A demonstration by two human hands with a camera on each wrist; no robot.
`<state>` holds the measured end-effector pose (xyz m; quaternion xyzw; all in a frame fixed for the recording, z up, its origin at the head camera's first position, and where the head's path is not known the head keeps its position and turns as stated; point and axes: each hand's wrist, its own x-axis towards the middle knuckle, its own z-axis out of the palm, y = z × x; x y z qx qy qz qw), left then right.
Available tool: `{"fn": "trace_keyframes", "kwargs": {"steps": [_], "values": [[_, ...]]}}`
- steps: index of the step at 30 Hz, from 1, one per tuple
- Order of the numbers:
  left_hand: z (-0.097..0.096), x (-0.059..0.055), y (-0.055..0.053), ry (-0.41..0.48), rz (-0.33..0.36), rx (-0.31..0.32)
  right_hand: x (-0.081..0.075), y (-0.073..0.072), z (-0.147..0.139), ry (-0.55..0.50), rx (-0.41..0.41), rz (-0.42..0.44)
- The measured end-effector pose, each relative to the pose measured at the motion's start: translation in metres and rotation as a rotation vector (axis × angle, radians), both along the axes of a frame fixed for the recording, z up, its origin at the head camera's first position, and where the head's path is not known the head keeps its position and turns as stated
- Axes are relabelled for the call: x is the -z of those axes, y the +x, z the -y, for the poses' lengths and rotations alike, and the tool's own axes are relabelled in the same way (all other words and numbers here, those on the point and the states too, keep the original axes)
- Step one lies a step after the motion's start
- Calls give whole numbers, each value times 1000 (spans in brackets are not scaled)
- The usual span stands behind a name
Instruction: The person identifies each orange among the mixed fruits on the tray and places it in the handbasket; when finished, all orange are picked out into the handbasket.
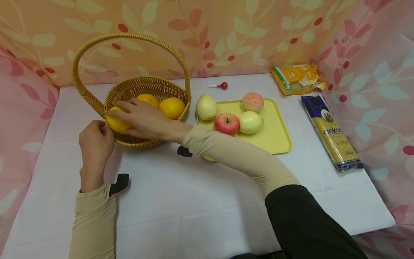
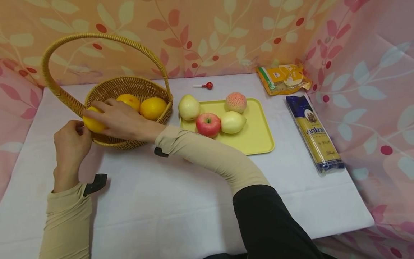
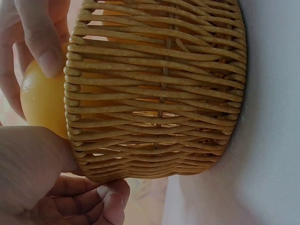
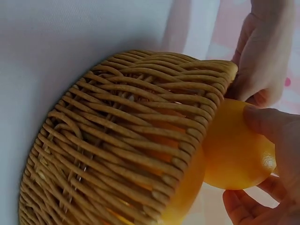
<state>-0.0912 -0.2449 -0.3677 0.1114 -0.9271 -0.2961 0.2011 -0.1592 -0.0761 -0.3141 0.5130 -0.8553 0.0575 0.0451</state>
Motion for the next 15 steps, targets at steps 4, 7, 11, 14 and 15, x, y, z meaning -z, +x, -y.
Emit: {"fn": "trace_keyframes", "kwargs": {"steps": [4,7,11,14,15], "values": [[1,0,0,3,16,-4,4,0,4,17,-13,11],[1,0,0,1,20,-5,7,0,6,11,-12,5],[0,-1,0,-2,16,-3,12,-1,8,32,3,-1],[-1,-1,1,-5,5,0,16,0,9,95,27,-4],[-1,-2,1,-5,2,1,17,-1,9,112,34,-4]]}}
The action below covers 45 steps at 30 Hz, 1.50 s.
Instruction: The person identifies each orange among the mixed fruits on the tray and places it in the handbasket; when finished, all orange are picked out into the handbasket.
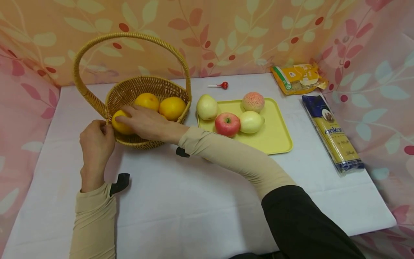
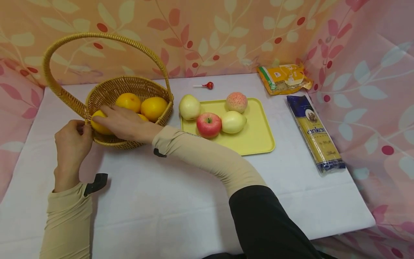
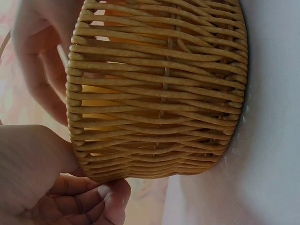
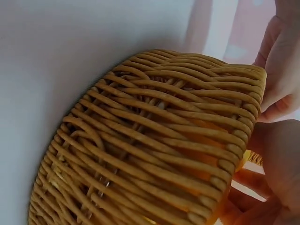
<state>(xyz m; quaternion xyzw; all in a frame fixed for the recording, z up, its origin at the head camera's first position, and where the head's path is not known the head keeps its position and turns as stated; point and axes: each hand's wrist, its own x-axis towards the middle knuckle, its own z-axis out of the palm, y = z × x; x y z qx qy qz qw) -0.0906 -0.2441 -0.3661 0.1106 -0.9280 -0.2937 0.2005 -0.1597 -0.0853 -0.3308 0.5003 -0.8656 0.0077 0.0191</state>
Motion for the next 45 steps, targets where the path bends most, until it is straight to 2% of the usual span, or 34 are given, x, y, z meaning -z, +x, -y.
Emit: {"fn": "trace_keyframes", "kwargs": {"steps": [8,13,23,31,37,43,45], "values": [[0,-1,0,-1,-23,5,1,1,-2,79,27,26],[0,-1,0,-4,-29,4,0,1,-3,84,31,61],[2,0,0,2,-11,-3,1,3,-5,81,6,43],[2,1,1,13,9,-6,-3,1,-14,101,-6,80],[0,1,0,19,-5,-4,-12,6,-47,20,-36,78],[0,0,0,16,-19,-4,-19,15,-103,-139,-28,86],[1,0,0,9,-20,-3,-18,18,-124,-204,-17,64]]}}
